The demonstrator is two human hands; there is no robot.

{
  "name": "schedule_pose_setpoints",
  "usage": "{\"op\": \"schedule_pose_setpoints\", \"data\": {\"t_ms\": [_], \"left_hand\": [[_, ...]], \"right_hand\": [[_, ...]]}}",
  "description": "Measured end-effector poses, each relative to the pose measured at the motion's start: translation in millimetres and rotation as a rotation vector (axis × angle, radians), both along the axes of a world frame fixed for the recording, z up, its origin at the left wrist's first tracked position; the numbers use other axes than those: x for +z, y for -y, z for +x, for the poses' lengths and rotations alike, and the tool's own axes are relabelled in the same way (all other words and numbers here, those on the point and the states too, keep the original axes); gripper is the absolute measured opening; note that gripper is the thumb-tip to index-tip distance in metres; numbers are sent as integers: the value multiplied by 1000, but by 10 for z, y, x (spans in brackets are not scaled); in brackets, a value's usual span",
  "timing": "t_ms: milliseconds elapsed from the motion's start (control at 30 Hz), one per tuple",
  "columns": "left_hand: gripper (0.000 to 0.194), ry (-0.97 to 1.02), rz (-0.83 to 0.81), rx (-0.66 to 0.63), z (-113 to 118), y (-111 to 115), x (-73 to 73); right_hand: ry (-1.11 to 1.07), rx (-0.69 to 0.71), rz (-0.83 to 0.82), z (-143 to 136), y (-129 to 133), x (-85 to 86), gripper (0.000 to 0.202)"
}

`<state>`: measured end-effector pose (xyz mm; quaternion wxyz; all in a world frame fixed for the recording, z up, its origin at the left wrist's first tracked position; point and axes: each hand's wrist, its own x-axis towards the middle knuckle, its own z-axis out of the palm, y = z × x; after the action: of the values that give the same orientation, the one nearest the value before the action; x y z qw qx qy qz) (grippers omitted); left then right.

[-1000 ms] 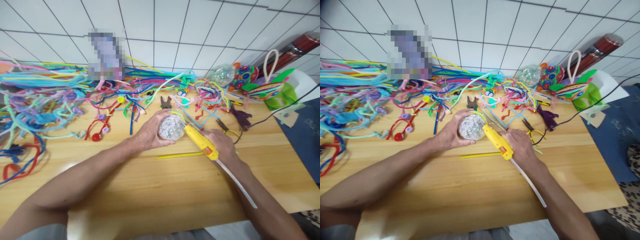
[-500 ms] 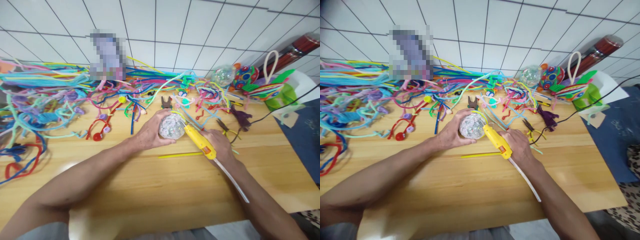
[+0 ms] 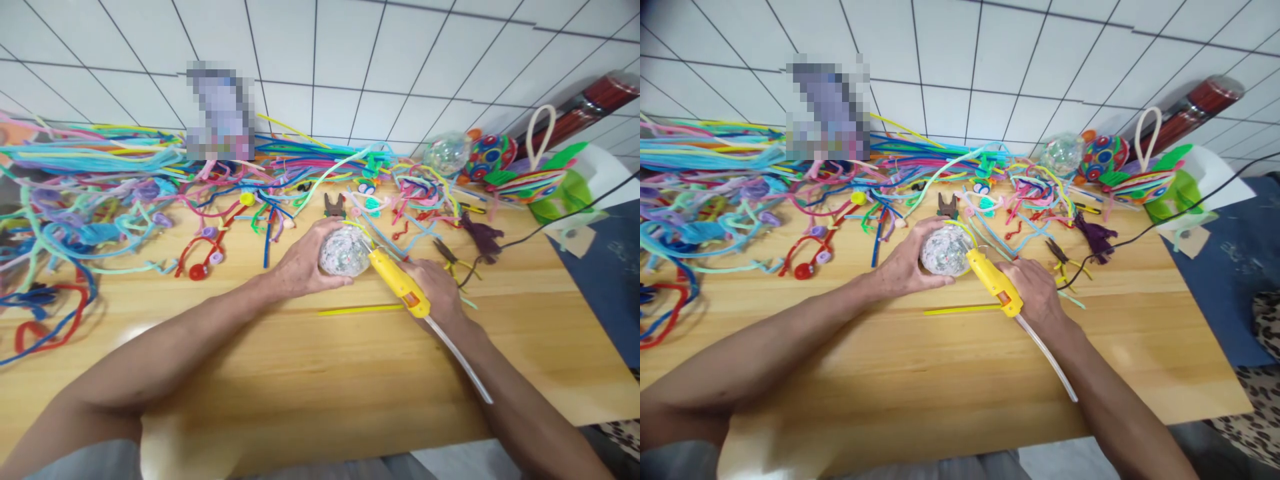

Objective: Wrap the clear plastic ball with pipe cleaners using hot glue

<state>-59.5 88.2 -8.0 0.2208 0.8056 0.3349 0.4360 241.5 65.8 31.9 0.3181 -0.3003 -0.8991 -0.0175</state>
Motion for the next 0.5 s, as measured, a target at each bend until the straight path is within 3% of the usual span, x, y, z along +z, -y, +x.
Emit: {"op": "schedule_pose_setpoints", "data": {"t_ms": [500], "left_hand": [[99,16,37,14,8,-5,-37]], "right_hand": [[5,-12,25,-35,-19,3,30]]}}
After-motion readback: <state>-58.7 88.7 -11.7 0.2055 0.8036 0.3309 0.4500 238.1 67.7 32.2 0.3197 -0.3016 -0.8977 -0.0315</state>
